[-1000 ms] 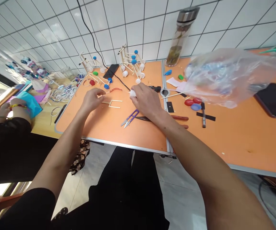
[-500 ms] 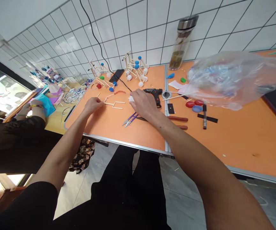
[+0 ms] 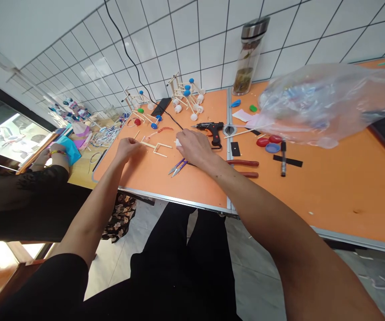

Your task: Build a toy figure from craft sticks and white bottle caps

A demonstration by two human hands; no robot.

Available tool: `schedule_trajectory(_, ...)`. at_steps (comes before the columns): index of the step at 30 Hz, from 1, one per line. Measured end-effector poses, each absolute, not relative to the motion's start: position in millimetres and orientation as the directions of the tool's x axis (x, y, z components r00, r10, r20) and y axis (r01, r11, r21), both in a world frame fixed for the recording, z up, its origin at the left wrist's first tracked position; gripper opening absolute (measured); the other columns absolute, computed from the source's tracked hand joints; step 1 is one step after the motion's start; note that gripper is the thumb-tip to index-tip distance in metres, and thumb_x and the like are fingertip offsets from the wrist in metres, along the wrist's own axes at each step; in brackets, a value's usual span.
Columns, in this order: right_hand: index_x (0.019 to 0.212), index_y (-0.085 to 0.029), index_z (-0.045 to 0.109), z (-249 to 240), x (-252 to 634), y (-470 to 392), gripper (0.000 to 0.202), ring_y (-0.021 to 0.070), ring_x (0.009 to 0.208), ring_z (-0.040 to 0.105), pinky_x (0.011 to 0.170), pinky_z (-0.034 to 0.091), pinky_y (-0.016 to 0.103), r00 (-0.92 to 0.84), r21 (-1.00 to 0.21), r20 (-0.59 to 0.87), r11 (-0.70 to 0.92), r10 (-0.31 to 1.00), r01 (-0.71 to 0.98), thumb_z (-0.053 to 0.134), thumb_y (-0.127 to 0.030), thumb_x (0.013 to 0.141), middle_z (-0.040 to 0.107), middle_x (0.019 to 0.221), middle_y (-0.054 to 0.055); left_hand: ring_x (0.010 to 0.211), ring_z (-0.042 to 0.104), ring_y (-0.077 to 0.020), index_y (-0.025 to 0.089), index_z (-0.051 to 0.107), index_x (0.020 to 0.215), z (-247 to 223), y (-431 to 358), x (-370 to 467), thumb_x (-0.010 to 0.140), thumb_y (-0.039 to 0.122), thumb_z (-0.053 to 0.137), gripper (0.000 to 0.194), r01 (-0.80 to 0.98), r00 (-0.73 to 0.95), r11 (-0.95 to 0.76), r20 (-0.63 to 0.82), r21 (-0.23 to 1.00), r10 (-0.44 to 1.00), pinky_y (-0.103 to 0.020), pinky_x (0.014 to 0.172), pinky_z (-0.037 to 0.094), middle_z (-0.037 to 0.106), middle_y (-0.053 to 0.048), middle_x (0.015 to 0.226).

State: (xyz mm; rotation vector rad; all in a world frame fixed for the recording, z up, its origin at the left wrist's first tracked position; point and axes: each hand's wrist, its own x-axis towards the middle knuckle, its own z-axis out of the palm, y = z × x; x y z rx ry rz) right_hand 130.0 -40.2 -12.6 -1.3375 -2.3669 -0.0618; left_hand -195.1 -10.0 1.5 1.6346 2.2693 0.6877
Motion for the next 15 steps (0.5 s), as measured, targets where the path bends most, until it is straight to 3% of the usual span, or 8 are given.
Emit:
schedule_trajectory(6,0.129,-0.014,0.078,-16.7,129.0,-39.2,0.029,0.0361,0.114,0.076,0.078,0.047,0.040,-0.443,-0.152,0.348,0.517,0.826,0.843,0.064,-0.026,0.106,0.081,0.129,0.020,0.062,0.054,-0.0137,0.020,0.072,0.070,17.2,-13.8,-185.9,0.067,0.033,0.073,0.013,0.668,-0.248,0.077,0.123,0.740,0.961,-0.028,0.061,0.040,0.062,0.000,0.065)
schedule_trajectory(15,0.126,-0.015,0.081,-17.1,126.2,-38.5,0.030,0.0358,0.109,0.078,0.077,0.047,0.041,-0.436,-0.145,0.258,0.481,0.862,0.865,0.061,-0.026,0.106,0.082,0.128,0.021,0.065,0.061,-0.0151,0.020,0.071,0.068,41.9,-8.2,-165.5,0.070,0.029,0.079,0.013,0.653,-0.081,-0.092,0.190,0.752,0.978,-0.029,0.064,0.048,0.070,-0.003,0.068)
